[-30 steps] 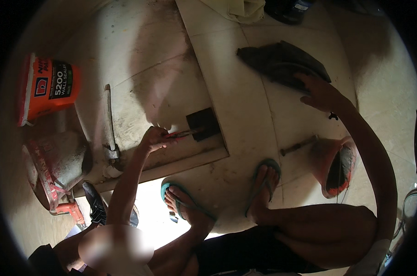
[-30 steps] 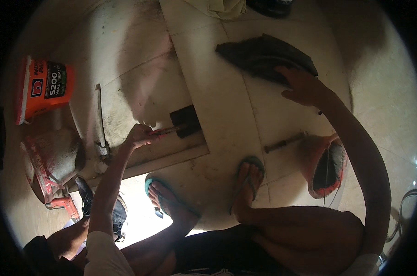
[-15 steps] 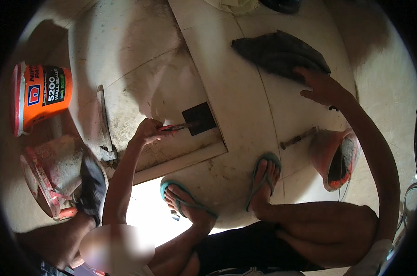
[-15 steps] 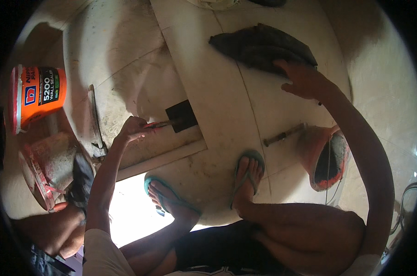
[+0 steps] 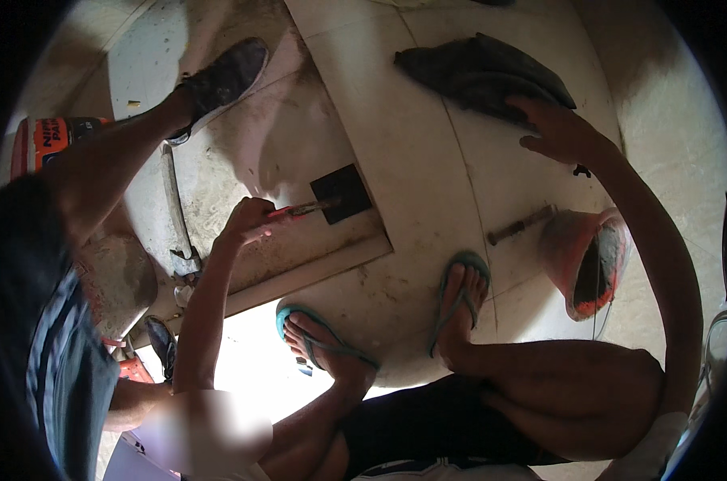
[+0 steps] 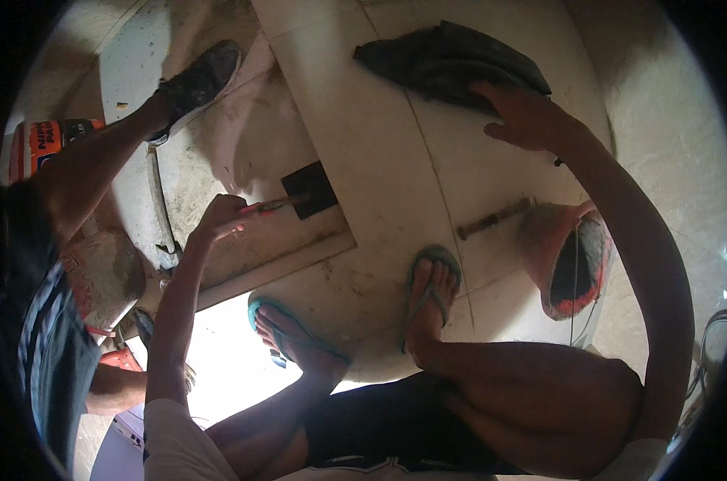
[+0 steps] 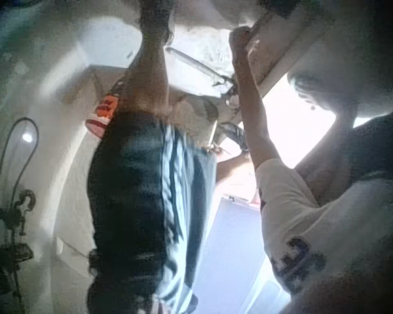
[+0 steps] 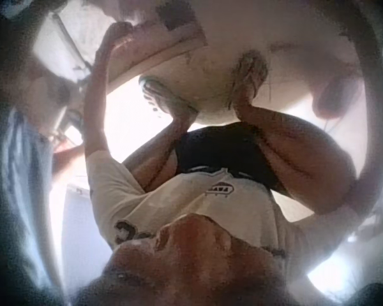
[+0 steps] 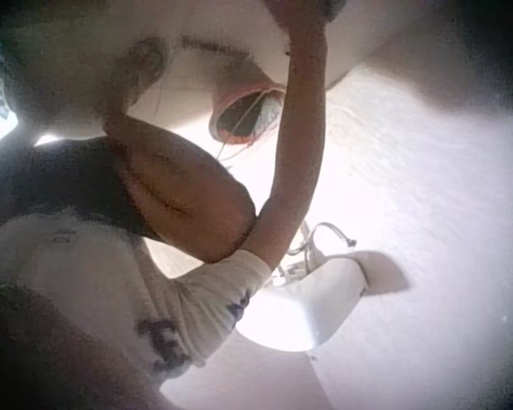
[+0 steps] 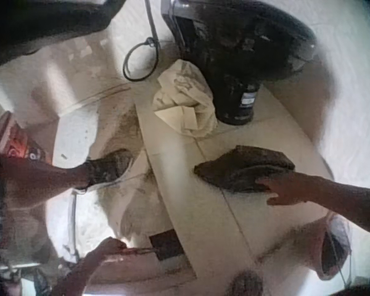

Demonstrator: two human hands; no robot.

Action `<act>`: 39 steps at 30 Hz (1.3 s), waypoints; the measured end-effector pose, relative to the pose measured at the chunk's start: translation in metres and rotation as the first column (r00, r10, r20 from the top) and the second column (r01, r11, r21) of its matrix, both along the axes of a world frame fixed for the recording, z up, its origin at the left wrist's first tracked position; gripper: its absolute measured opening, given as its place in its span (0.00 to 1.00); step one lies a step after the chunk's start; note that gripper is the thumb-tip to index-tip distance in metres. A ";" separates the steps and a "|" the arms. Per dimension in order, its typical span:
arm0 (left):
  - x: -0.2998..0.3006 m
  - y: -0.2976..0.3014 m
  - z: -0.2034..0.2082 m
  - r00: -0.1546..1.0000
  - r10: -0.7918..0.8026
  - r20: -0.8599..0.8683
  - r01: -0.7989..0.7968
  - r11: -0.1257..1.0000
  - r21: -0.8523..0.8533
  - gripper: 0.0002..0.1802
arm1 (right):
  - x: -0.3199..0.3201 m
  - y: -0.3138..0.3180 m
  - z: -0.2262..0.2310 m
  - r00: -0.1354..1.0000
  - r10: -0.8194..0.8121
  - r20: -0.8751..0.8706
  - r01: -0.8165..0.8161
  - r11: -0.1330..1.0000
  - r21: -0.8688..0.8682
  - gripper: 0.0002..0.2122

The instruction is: The person walks into a bathroom under construction and kneels to work on a floor drain. They use a utility knife to cut away debris from the drain opening and then handle a black drain cover and a brass fitting, assembling the components together.

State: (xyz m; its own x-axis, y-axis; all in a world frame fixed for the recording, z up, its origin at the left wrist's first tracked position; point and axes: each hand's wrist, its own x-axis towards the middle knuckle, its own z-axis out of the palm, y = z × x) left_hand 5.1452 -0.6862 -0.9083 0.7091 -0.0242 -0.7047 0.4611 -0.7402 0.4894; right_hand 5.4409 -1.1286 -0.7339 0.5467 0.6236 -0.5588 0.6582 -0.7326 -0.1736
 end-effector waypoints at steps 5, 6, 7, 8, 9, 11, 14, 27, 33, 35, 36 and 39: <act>-0.009 0.009 0.036 0.968 0.215 -0.126 -0.233 0.961 -0.147 0.18 | 0.000 0.000 0.004 1.000 0.006 0.015 -0.006 1.000 0.020 0.32; -0.014 0.012 0.044 0.946 0.291 -0.144 -0.316 0.926 -0.208 0.14 | 0.001 0.000 0.005 1.000 -0.005 0.015 0.005 1.000 0.030 0.32; -0.021 0.015 0.054 0.940 0.308 -0.148 -0.333 0.921 -0.202 0.13 | 0.001 0.001 0.006 0.999 0.028 0.038 -0.030 0.999 0.042 0.32; -0.030 0.018 0.064 0.934 0.324 -0.150 -0.350 0.916 -0.195 0.13 | 0.002 0.002 0.008 0.996 0.059 0.069 -0.063 0.996 0.060 0.32; -0.040 0.022 0.074 0.925 0.345 -0.159 -0.371 0.910 -0.185 0.12 | 0.002 0.004 0.010 0.989 0.107 0.105 -0.118 0.988 0.105 0.32; -0.069 0.030 0.096 0.959 0.265 -0.100 -0.267 0.964 -0.012 0.11 | 0.005 0.010 0.013 0.991 0.101 0.093 -0.114 0.983 0.142 0.32; -0.134 0.042 0.132 0.998 0.039 0.055 -0.044 0.994 0.100 0.17 | 0.007 0.028 0.015 0.978 0.150 0.142 -0.177 0.964 0.198 0.30; -0.463 -0.061 0.113 0.010 0.968 0.252 -0.996 0.033 -0.088 0.17 | -0.020 0.076 0.016 0.982 0.185 0.023 -0.186 0.981 0.053 0.30; -0.494 -0.143 0.049 -0.464 0.885 -0.033 -0.817 -0.442 -0.370 0.16 | -0.043 0.067 0.006 0.951 0.303 0.056 -0.308 0.938 0.160 0.29; -0.495 -0.158 0.045 -0.522 0.851 -0.051 -0.789 -0.505 -0.350 0.16 | -0.061 0.071 0.000 0.930 0.366 -0.022 -0.362 0.926 0.105 0.29; -0.494 -0.162 0.045 -0.543 0.838 -0.059 -0.778 -0.528 -0.340 0.17 | -0.073 0.077 -0.005 0.899 0.436 -0.042 -0.436 0.900 0.006 0.29; -0.487 -0.168 0.048 -0.568 0.819 -0.081 -0.765 -0.562 -0.315 0.17 | -0.132 0.100 -0.033 0.758 0.652 -0.022 -0.626 0.736 0.256 0.27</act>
